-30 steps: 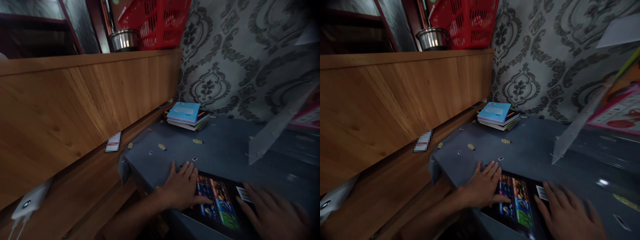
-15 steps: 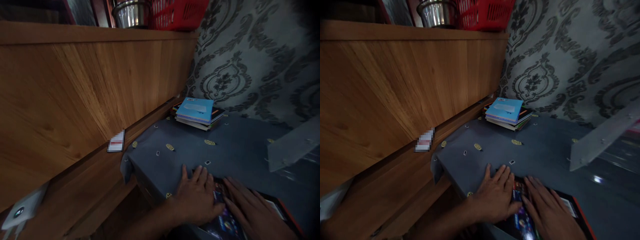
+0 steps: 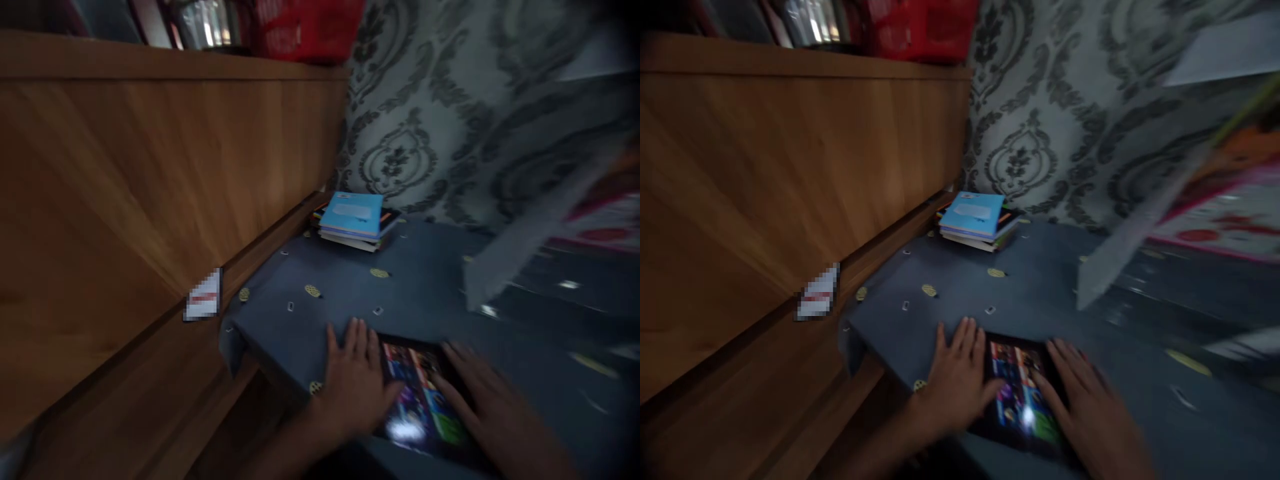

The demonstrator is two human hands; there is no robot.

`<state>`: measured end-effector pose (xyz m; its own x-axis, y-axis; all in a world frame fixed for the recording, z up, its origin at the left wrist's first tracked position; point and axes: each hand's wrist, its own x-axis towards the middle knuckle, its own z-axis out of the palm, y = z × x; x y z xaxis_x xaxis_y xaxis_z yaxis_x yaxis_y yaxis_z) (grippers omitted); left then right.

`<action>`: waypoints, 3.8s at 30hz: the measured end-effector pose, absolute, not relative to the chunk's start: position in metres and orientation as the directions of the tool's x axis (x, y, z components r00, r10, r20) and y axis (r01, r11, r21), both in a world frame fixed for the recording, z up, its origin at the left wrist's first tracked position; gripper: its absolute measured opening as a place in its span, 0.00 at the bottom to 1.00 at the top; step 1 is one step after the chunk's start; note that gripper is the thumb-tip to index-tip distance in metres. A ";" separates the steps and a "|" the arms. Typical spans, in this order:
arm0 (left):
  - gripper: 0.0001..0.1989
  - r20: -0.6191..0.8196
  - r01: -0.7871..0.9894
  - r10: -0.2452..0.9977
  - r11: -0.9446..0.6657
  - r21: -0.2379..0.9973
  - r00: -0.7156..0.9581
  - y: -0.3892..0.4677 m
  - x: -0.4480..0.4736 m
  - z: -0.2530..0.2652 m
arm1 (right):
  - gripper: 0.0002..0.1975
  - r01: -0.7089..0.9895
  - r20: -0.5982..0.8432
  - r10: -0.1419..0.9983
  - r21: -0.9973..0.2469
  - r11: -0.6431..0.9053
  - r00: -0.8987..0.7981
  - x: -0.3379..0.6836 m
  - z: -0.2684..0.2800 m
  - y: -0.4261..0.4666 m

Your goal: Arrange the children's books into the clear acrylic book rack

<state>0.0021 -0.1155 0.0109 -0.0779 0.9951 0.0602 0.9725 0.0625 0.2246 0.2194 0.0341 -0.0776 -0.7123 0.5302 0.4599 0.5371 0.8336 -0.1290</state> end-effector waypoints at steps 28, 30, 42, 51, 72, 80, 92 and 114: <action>0.49 0.163 0.931 0.917 -0.353 -0.091 0.363 -0.154 0.099 -0.009 | 0.39 -0.016 0.059 0.949 -0.998 0.057 -0.309 0.220 -0.018 0.019; 0.51 0.143 0.923 0.911 -0.382 -0.058 0.386 -0.145 0.109 -0.005 | 0.39 -0.102 0.022 0.948 -0.995 -0.012 -0.319 0.222 -0.017 0.021; 0.51 0.039 0.873 0.886 -0.461 0.156 0.461 -0.111 0.142 0.011 | 0.37 -0.006 0.031 0.889 -0.999 0.032 -0.457 0.237 -0.004 0.030; 0.21 0.154 0.848 0.929 -0.369 0.380 0.336 -0.100 0.090 0.021 | 0.33 0.296 0.288 0.787 -0.813 0.502 -0.546 0.222 -0.006 0.003; 0.31 0.170 0.999 0.985 -0.032 0.026 0.027 -0.095 0.020 -0.001 | 0.31 0.630 0.169 0.719 -0.378 0.679 -0.674 0.241 -0.006 0.001; 0.31 0.113 0.995 0.993 -0.021 -0.095 0.031 -0.087 0.024 0.028 | 0.29 0.660 0.162 0.748 -0.375 0.651 -0.644 0.241 0.001 -0.007; 0.37 -0.093 0.999 0.995 -0.030 -0.011 0.029 -0.061 0.021 0.043 | 0.38 0.684 0.040 0.810 -0.511 0.520 -0.586 0.249 0.028 -0.016; 0.10 0.346 0.905 0.854 -0.282 -0.318 0.388 0.002 0.020 0.063 | 0.17 0.114 0.403 0.887 -0.893 0.435 -0.227 0.260 -0.006 0.054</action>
